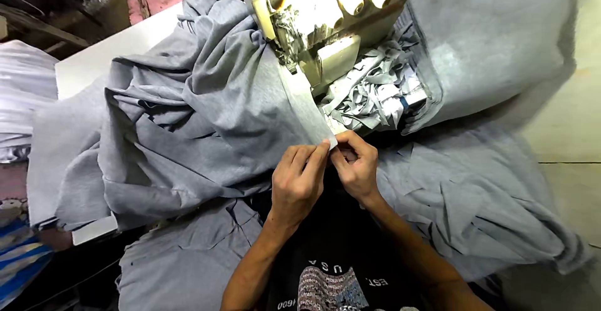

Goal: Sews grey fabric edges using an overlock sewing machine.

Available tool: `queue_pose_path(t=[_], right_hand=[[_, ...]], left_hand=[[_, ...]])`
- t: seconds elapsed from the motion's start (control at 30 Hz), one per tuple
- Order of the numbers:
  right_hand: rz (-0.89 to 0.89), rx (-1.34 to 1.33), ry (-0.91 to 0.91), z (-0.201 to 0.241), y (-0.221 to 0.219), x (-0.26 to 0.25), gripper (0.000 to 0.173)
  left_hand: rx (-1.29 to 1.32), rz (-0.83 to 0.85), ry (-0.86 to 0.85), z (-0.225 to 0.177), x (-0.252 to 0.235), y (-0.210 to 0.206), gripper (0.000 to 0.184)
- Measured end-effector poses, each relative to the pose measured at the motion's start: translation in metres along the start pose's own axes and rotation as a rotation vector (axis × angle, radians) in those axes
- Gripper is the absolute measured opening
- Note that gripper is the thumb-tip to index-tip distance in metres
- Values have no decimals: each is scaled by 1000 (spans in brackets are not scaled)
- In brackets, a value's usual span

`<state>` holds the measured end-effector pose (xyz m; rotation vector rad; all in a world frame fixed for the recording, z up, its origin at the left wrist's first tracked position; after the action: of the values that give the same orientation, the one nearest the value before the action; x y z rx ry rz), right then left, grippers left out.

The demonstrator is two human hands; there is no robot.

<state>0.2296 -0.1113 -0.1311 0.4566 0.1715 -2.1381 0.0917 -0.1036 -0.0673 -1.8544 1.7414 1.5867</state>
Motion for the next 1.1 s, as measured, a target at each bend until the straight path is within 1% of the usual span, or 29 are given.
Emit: queue_pose_path(t=[0.13,0.2,0.27,0.33,0.37,0.4,0.43,0.47,0.5,0.53,0.57,0.6,0.63,0.67,0.7,0.77,0.83,0.9,0.93,1.0,1.03,1.07,1.1], right_hand=[[78,-72,-149,-8,-9,-11,2],[96,-94,-188,-12,-11,-17,9],[111,-107,-187,-12,-12,-22,16],[142,-114,-209,-15,-12,-27,16],[173,-120,-230,-16,-14,-29,23],[207,-123,-251,-18,-16,-32,33],[244,-119,-256,-19,-17,-35,38],[272,-116,-254,-20,-18,-38,34],[295,-127,-249,-21,-19,-41,26],[326,-141,-248,-22,-19,-44,19],[362,-155,-252,-23,-19,-47,16],[388,-167,-251,-23,-18,-49,14],[410,-174,-247,-25,-19,-51,13],[434,-180,-242,-26,-21,-54,11],[474,-175,-226,-27,-27,-57,8],[510,-162,-211,-25,-35,-62,4],[533,-149,-231,-21,-40,-62,7],[556,-157,-275,-17,-43,-56,12],[552,-166,-299,-15,-44,-50,15],[590,-156,-332,-13,-52,-42,17],[607,-160,-343,-13,-58,-39,18],[611,-171,-347,-12,-64,-37,20],[601,-191,-351,-12,-68,-36,21]], left_hand=[[-3,-35,12,3,-10,0,17],[-18,-38,8,4,-12,-1,17],[-17,-32,3,5,-12,-1,17],[22,-9,1,7,-10,-3,17],[59,17,8,10,-9,-4,19],[97,52,28,16,-7,-3,21],[118,76,64,27,-4,2,23],[98,72,113,44,0,14,25],[26,48,165,68,7,30,32],[-94,35,215,96,17,50,45],[-233,51,272,128,30,70,61],[-354,93,329,158,44,87,72],[-424,126,359,181,56,103,70],[-460,133,343,194,64,117,55],[-485,144,298,201,67,127,40],[-495,182,238,209,63,150,28],[-526,145,223,222,47,185,26],[-595,111,212,235,15,216,29],[-642,119,214,243,-2,224,31],[-739,172,198,262,-33,228,33],[-782,211,186,263,-47,221,33],[-803,247,175,255,-61,209,32],[-789,268,155,239,-73,193,32]])
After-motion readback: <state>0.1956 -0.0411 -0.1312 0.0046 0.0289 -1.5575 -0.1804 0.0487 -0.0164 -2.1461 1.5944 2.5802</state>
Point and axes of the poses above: each hand's wrist, its own x-axis away from the middle knuckle, its own y-axis out of the back of the hand, z = x × y, the point moved 10 cm from there along -x, towards the middle knuckle, and after that the axes turned 11 degrees about -z, right-handed, at the moved point
